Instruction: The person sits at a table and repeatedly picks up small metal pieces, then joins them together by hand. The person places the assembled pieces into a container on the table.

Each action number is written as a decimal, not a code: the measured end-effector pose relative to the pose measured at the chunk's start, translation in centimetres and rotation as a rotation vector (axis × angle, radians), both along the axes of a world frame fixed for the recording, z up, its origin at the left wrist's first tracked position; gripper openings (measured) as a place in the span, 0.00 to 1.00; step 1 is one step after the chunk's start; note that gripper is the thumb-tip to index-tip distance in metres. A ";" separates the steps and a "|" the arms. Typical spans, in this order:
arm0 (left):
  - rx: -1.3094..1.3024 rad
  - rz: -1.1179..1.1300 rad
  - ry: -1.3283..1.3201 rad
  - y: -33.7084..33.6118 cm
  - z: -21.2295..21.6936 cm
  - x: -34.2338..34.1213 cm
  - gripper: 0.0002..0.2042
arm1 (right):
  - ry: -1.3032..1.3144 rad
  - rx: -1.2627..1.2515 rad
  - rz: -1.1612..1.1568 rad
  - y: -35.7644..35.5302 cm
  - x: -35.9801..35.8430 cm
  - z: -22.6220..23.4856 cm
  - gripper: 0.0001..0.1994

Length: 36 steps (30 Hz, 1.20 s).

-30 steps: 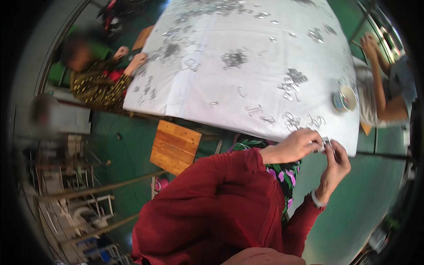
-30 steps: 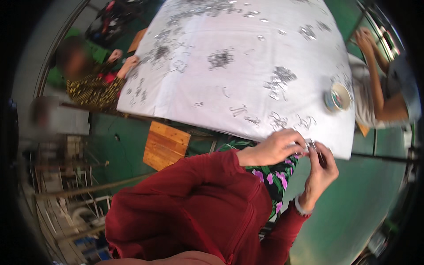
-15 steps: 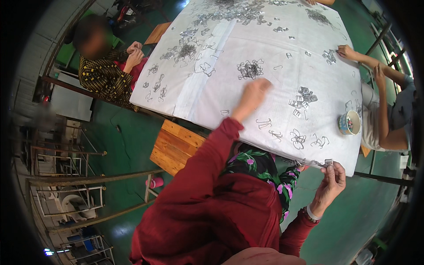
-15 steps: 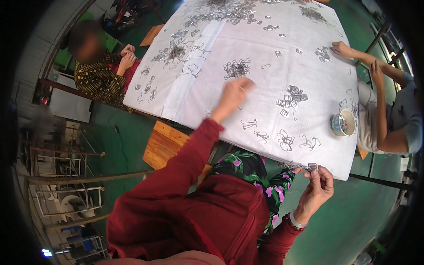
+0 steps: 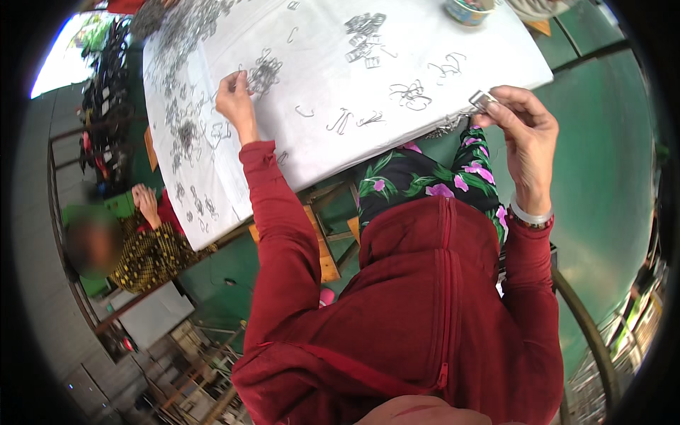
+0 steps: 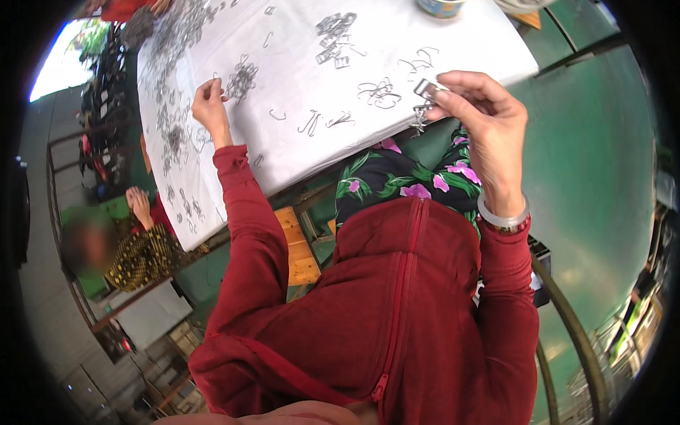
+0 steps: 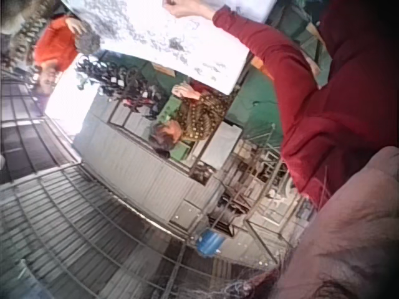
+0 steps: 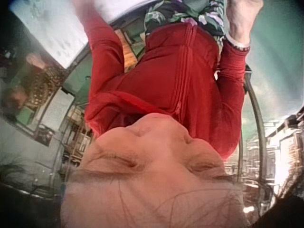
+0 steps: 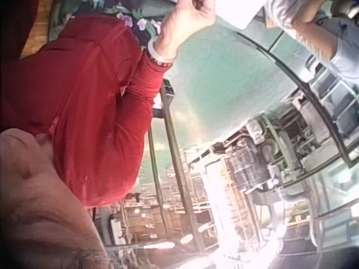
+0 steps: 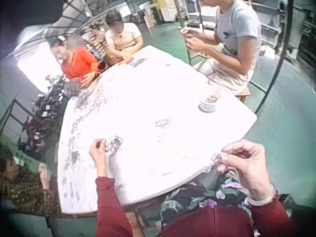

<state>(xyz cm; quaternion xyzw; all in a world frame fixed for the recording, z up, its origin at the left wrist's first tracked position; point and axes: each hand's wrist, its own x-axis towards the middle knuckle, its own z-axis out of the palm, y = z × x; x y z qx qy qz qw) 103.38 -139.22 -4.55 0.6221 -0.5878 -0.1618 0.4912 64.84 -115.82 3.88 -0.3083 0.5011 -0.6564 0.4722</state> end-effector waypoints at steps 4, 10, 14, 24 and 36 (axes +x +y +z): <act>0.045 -0.268 0.213 2.3 3.4 -6.4 0.07 | -0.021 -0.033 -0.002 0.2 -0.5 -0.8 0.09; 0.338 -0.897 0.560 12.7 8.4 -20.0 0.07 | -0.015 -0.036 -0.023 0.5 -1.1 -1.9 0.08; 0.079 -1.075 0.281 15.0 9.0 -25.5 0.05 | 0.002 -0.046 -0.091 0.9 -1.7 -1.5 0.09; -0.344 -1.161 0.049 15.3 12.2 -32.5 0.05 | 0.123 -0.109 -0.328 2.8 -4.4 2.0 0.09; -0.224 -1.639 0.462 22.0 22.3 -37.6 0.06 | 0.499 -0.302 -0.566 13.1 -6.0 12.8 0.06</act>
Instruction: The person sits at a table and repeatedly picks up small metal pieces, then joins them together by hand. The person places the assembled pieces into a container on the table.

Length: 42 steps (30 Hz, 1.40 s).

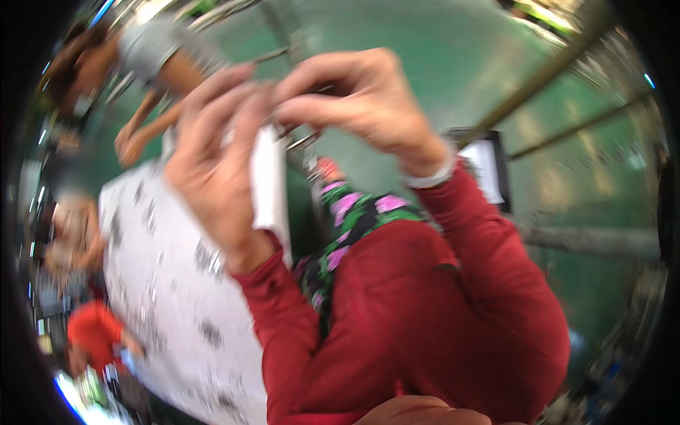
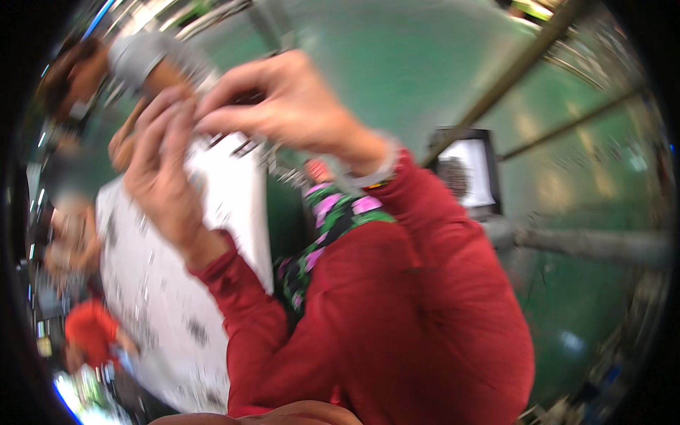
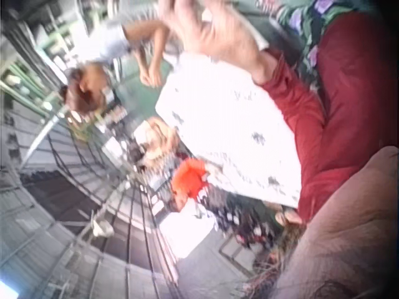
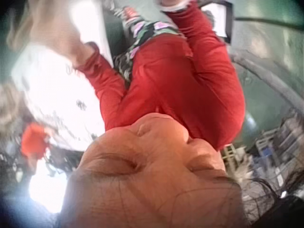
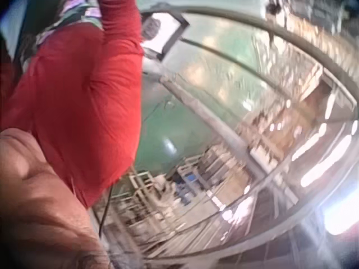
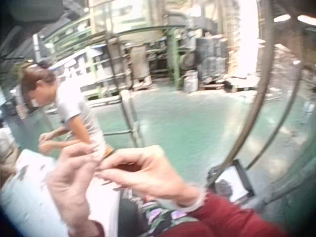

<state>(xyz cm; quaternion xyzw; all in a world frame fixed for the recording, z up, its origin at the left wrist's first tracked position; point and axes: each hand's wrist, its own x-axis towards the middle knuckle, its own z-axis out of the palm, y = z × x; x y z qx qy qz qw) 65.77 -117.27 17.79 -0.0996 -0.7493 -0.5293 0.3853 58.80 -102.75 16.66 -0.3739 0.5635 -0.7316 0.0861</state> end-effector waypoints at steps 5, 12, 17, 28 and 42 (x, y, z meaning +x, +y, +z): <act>0.113 -0.094 0.010 -0.1 -1.6 -0.4 0.07 | 0.203 -0.191 -0.187 5.9 1.5 3.4 0.05; 0.015 -0.474 -0.778 -7.0 -18.0 -3.3 0.12 | 0.647 -0.334 -0.633 15.7 3.2 6.8 0.07; 0.071 -0.296 -1.111 -11.1 -30.0 -3.0 0.12 | 0.719 -0.300 -0.854 25.0 3.0 10.0 0.08; 0.484 -0.519 -1.023 -14.5 -31.8 -0.2 0.14 | 0.643 -0.427 -1.349 37.8 4.7 17.4 0.07; 0.463 -0.440 -1.030 -15.4 -31.9 0.3 0.15 | 0.928 -0.278 -1.731 47.8 -1.4 24.3 0.09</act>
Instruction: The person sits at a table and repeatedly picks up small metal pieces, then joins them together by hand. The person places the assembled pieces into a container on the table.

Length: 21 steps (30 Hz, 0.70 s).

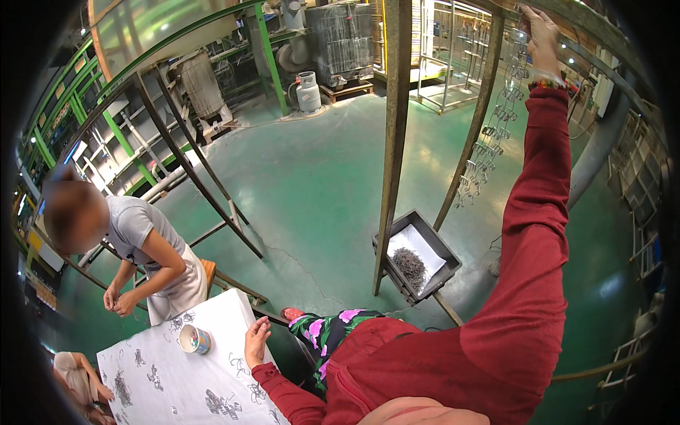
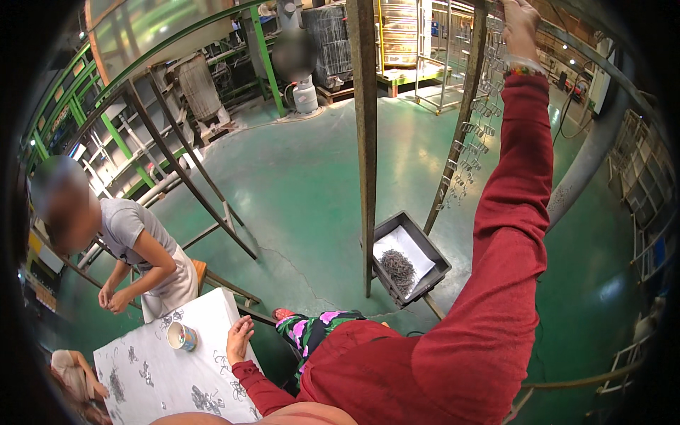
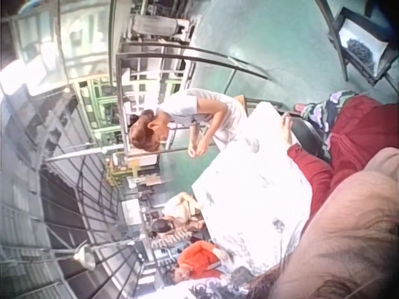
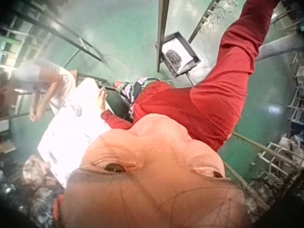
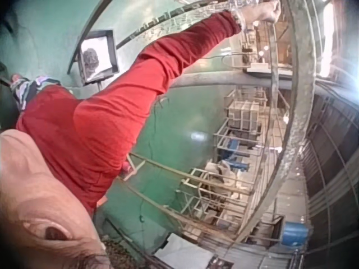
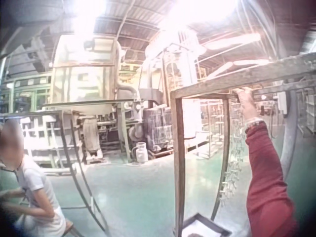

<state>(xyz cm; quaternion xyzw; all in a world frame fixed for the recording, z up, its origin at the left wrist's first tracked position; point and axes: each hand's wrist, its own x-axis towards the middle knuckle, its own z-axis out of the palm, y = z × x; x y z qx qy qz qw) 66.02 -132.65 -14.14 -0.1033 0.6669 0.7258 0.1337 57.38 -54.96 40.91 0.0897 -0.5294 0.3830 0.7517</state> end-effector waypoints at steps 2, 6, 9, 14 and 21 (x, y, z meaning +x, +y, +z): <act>-0.006 -0.011 0.006 0.4 0.1 0.0 0.15 | -0.131 -0.081 0.034 1.0 -0.2 1.2 0.08; 0.002 -0.031 0.009 0.5 0.2 -0.1 0.15 | -0.260 -0.277 0.069 9.2 -3.2 1.8 0.08; 0.004 -0.010 0.005 0.9 0.3 0.1 0.17 | -0.209 -0.210 -0.130 8.0 -2.4 0.9 0.05; -0.008 -0.020 0.005 0.9 0.1 -0.1 0.16 | -0.015 -0.086 -0.211 -1.6 0.6 -1.5 0.13; -0.053 0.073 0.018 0.7 2.0 0.2 0.17 | 0.433 -0.138 0.179 -17.6 1.0 -9.9 0.18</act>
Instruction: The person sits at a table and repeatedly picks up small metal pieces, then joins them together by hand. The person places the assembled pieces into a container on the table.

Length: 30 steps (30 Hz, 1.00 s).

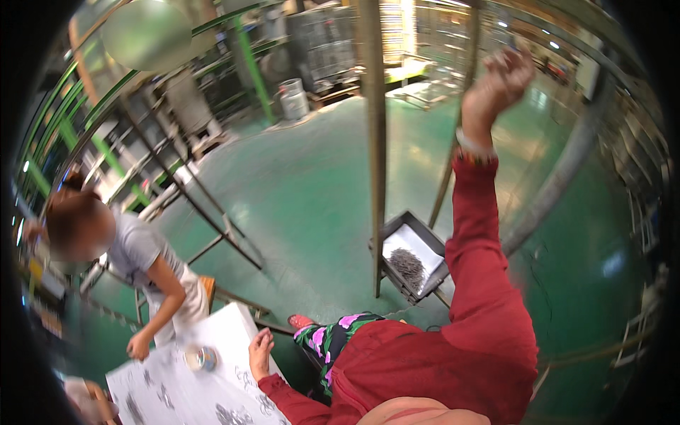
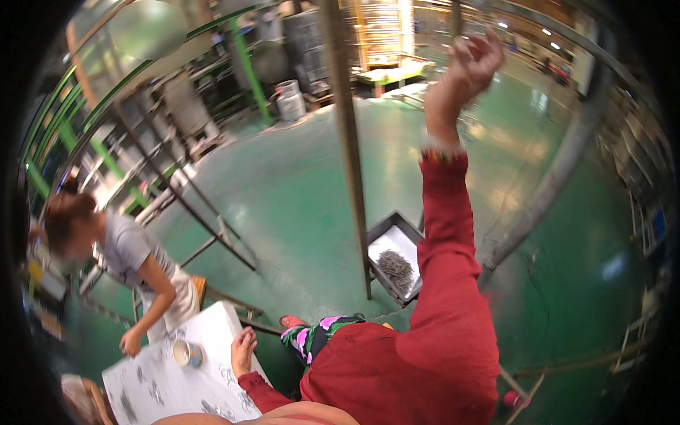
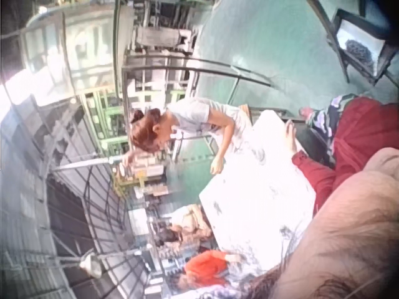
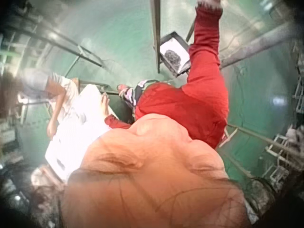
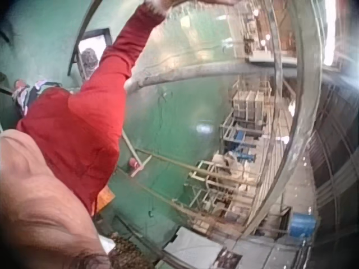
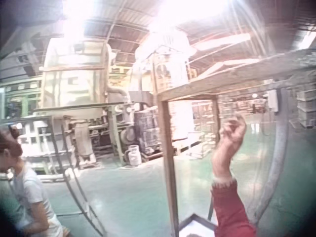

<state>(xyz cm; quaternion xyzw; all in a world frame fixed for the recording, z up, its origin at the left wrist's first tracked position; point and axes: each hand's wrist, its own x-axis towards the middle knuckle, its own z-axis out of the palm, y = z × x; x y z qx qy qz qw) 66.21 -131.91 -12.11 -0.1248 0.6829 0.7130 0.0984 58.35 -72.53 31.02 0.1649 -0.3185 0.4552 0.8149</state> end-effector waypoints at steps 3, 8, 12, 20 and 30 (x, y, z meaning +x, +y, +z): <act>-0.084 0.182 0.211 3.8 6.6 2.4 0.15 | 0.103 0.211 0.246 -8.9 -0.1 -4.8 0.15; -0.433 0.117 0.242 9.3 10.1 9.6 0.13 | -0.127 0.240 0.537 -20.9 -2.2 -12.3 0.23; -0.450 0.628 0.145 10.0 11.3 15.8 0.20 | -0.296 0.282 0.613 -26.0 -5.6 -14.8 0.27; -0.808 1.811 -0.227 6.1 6.7 33.9 0.14 | -0.331 0.453 0.951 -35.5 -6.3 -17.6 0.13; -1.302 1.476 -0.570 -5.0 2.7 39.7 0.05 | -0.356 0.631 0.745 -34.9 -5.8 -17.4 0.08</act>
